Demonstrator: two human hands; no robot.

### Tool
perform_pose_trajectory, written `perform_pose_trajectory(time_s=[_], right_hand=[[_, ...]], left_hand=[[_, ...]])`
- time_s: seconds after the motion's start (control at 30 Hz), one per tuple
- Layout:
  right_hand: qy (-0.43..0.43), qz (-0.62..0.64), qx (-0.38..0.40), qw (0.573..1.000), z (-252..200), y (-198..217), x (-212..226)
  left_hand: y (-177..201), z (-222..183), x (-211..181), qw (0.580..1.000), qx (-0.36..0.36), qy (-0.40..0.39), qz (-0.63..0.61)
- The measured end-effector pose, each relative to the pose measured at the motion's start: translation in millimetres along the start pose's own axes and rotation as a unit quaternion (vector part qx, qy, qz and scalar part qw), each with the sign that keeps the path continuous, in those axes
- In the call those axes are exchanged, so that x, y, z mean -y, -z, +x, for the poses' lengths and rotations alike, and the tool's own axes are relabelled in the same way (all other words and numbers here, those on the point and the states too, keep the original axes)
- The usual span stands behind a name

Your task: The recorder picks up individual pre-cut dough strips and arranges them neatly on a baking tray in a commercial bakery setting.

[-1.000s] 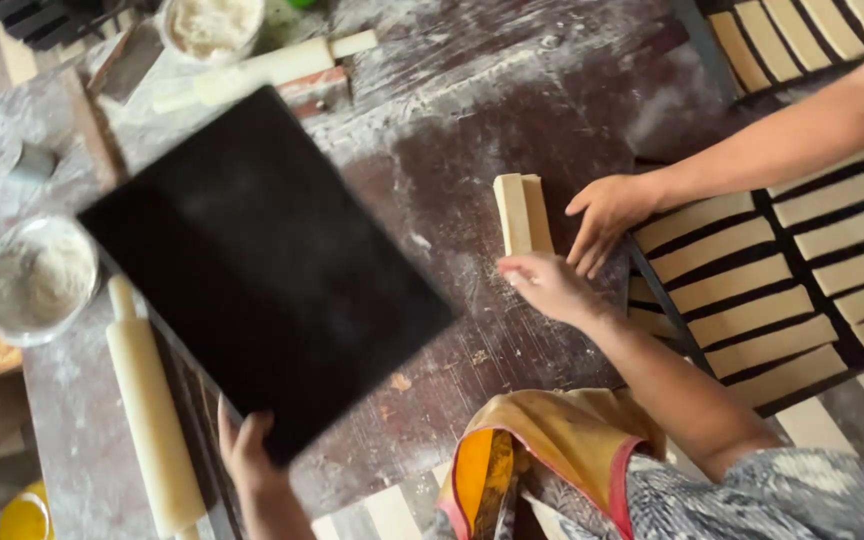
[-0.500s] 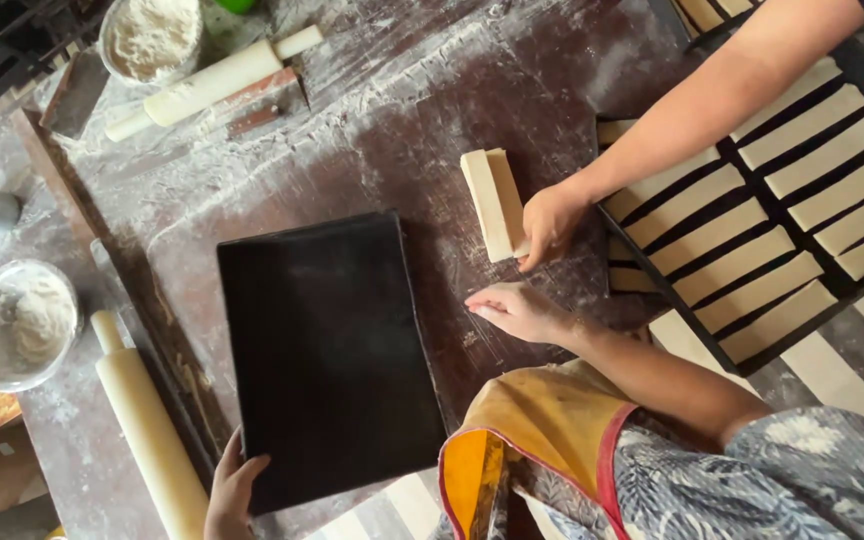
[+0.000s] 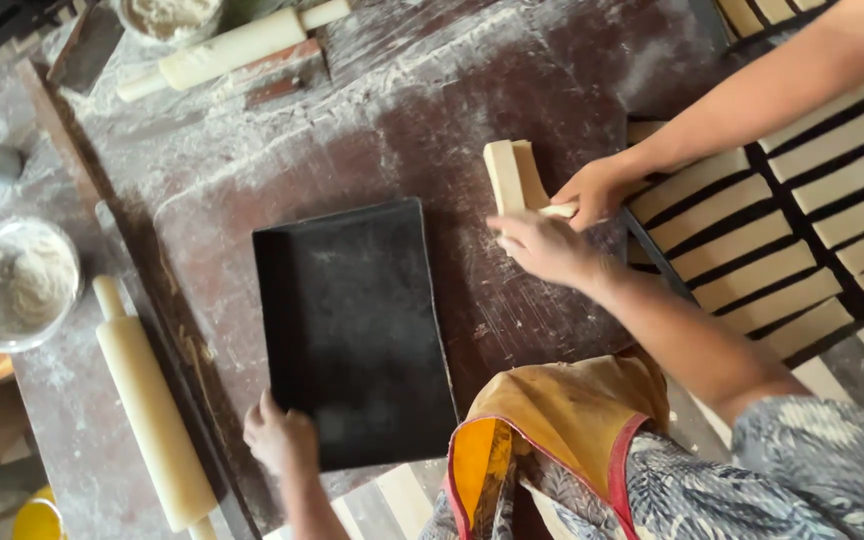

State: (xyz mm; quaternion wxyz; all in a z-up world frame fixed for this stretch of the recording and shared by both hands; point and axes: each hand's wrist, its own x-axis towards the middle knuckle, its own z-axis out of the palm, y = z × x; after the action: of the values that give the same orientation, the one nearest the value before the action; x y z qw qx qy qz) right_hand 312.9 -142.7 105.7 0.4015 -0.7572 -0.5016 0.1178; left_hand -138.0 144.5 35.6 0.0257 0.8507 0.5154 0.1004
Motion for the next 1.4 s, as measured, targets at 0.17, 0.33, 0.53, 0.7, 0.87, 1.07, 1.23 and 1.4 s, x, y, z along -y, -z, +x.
perform_pose_trajectory(time_s=[0.17, 0.33, 0.53, 0.7, 0.87, 1.07, 1.23, 1.4], right_hand=[[-0.168, -0.190, 0.166, 0.953, 117, 30, -28], [-0.216, -0.250, 0.251, 0.910, 169, 28, -116], [-0.196, -0.242, 0.376, 0.873, 189, 13, -168], [-0.205, -0.193, 0.375, 0.883, 187, 13, -162], [-0.190, -0.206, 0.256, 0.925, 161, 26, -129], [-0.103, -0.146, 0.083, 0.980, 112, 19, -118], [-0.084, -0.148, 0.089, 0.981, 101, 20, -103], [-0.029, -0.124, 0.162, 0.979, 84, 46, -54]], left_hand=[[53, -47, -157, 0.959, 0.041, -0.165, -0.226], [0, -94, -197, 0.929, 0.176, -0.137, -0.295], [-10, -114, -183, 0.924, 0.213, -0.081, -0.305], [3, -118, -163, 0.924, 0.203, -0.084, -0.312], [1, -123, -159, 0.888, 0.301, -0.104, -0.332], [23, -119, -187, 0.853, 0.388, -0.062, -0.344], [9, -122, -185, 0.854, 0.370, -0.095, -0.353], [-5, -116, -189, 0.858, 0.328, -0.084, -0.386]])
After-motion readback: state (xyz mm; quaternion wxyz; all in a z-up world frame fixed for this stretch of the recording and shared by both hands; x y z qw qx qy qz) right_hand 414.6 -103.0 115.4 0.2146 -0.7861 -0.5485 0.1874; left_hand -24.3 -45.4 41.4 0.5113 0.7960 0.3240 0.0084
